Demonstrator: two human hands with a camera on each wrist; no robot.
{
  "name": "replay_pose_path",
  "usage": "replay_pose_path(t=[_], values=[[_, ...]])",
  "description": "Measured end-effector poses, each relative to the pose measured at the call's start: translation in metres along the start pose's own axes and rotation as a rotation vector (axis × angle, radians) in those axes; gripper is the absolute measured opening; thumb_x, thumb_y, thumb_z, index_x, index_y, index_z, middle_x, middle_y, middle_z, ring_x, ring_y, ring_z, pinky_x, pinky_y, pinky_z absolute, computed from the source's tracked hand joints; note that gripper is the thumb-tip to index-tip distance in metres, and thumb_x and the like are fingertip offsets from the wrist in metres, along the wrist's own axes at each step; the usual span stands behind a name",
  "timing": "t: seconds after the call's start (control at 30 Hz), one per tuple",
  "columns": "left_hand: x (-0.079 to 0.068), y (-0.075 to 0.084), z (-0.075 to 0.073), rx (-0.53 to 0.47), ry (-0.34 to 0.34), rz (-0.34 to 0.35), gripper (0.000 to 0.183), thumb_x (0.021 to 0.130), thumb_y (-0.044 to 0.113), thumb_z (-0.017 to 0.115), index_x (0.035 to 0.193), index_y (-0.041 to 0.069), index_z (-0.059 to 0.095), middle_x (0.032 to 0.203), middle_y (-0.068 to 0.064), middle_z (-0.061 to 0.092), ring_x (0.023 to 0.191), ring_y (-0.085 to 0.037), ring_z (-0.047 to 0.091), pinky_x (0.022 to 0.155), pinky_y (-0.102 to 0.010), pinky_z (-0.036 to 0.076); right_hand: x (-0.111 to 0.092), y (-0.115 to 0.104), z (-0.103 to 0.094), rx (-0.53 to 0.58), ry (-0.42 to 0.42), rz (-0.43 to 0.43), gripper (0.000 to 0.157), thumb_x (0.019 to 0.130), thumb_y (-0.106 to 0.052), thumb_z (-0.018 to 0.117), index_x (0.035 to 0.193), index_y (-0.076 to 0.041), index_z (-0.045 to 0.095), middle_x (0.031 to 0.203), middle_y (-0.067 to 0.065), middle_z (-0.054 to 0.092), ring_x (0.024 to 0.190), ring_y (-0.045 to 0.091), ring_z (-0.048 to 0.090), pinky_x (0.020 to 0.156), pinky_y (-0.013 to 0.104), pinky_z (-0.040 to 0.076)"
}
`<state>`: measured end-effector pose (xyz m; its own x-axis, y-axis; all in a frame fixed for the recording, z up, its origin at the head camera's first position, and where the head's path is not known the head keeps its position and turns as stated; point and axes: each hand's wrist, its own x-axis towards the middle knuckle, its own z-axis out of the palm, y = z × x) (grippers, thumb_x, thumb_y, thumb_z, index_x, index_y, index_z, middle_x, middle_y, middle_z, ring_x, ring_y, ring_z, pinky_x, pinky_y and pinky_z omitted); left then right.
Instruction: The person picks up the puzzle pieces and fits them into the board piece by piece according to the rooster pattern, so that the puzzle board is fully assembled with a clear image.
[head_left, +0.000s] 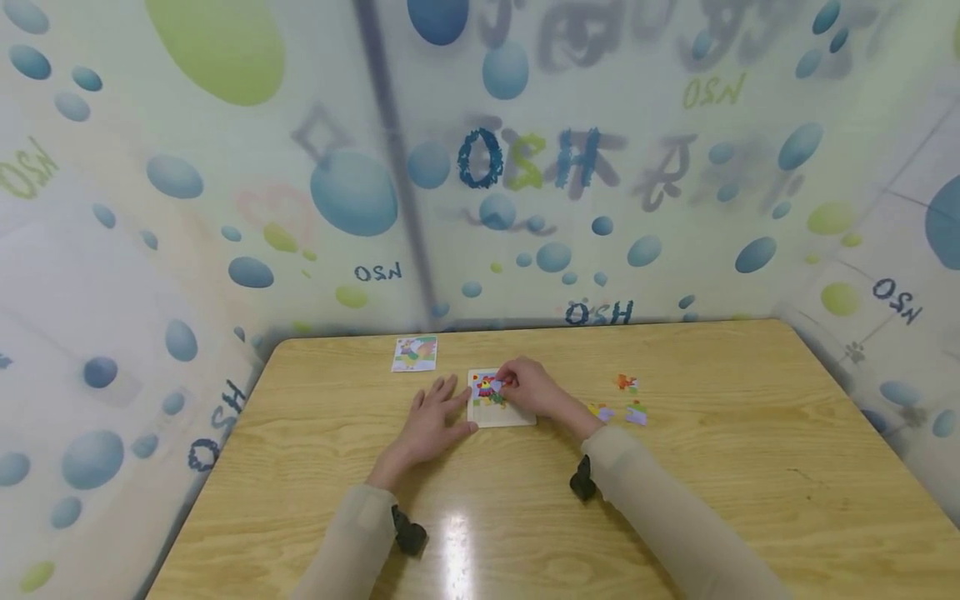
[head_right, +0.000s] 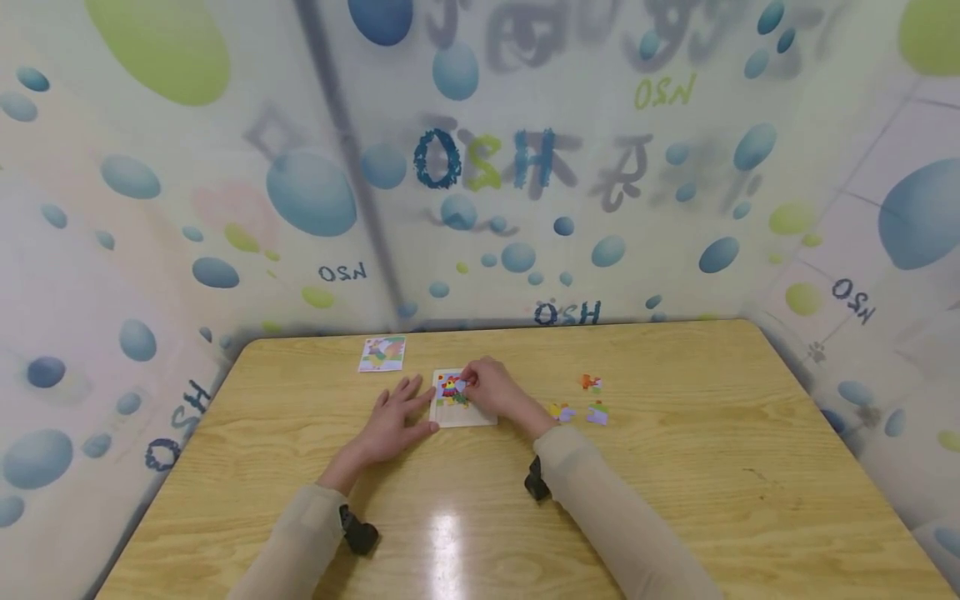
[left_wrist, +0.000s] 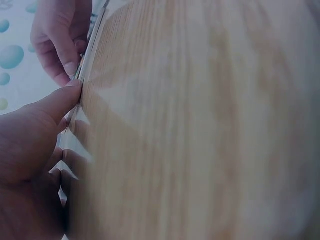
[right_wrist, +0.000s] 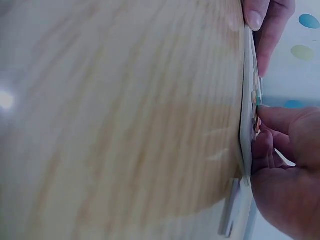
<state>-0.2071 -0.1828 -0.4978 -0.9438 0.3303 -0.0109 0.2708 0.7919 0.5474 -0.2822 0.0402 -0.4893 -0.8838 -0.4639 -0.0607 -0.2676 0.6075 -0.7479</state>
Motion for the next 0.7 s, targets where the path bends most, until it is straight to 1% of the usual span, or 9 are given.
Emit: replay_pose_path(t=[0.13,0.23,0.3,0.43,0.7], values=[[-0.0004,0.0005,-0.0002,-0.004,0.005,0.001,0.063,0.099,0.035,0.069,0.151,0.005,0.050,0.164,-0.024,0.026,0.153,-0.044,0.015,0.121,-0.064,0.006,-0.0004,0.0003,0.0006,-0.018,0.016,-0.004,0.018,0.094,-0.004,0.073,0.111,-0.001,0.070,0.095,0.005,0.058,0.086,0.018,0.054,0.076,0.032,0.049],[-0.0005,0.0011,-0.0005,-0.007,0.005,0.000,0.063,0.099,0.034,0.069,0.151,0.004,0.050,0.164,-0.024,0.026,0.153,-0.044,0.015,0.121,-0.064,0.006,-0.0002,0.0029,0.0009,-0.020,0.023,-0.030,0.020,0.092,-0.003,0.073,0.113,-0.001,0.070,0.093,0.005,0.058,0.085,0.018,0.053,0.074,0.031,0.047],[-0.0003,0.0012,-0.0003,-0.010,0.006,0.000,0.063,0.099,0.034,0.070,0.151,0.004,0.050,0.164,-0.025,0.026,0.153,-0.045,0.015,0.121,-0.064,0.005,0.0002,0.0044,0.0010,-0.020,0.023,-0.044,0.020,0.092,-0.002,0.073,0.112,-0.002,0.071,0.092,0.004,0.058,0.084,0.017,0.052,0.074,0.030,0.047],[0.0002,0.0003,0.0006,-0.010,0.007,0.001,0.063,0.099,0.034,0.069,0.151,0.005,0.050,0.164,-0.024,0.026,0.153,-0.044,0.015,0.121,-0.064,0.005,-0.0007,0.0059,0.0008,-0.025,0.017,-0.049,0.014,0.093,-0.003,0.072,0.107,-0.005,0.073,0.091,0.003,0.058,0.082,0.016,0.053,0.072,0.030,0.047],[-0.0004,-0.0011,0.0011,-0.002,0.013,0.004,0.063,0.099,0.035,0.069,0.151,0.005,0.050,0.164,-0.025,0.027,0.153,-0.044,0.015,0.121,-0.064,0.006,-0.0011,0.0046,0.0003,-0.019,0.033,-0.053,0.013,0.091,-0.005,0.075,0.104,-0.004,0.075,0.090,0.002,0.060,0.081,0.015,0.054,0.072,0.029,0.048]])
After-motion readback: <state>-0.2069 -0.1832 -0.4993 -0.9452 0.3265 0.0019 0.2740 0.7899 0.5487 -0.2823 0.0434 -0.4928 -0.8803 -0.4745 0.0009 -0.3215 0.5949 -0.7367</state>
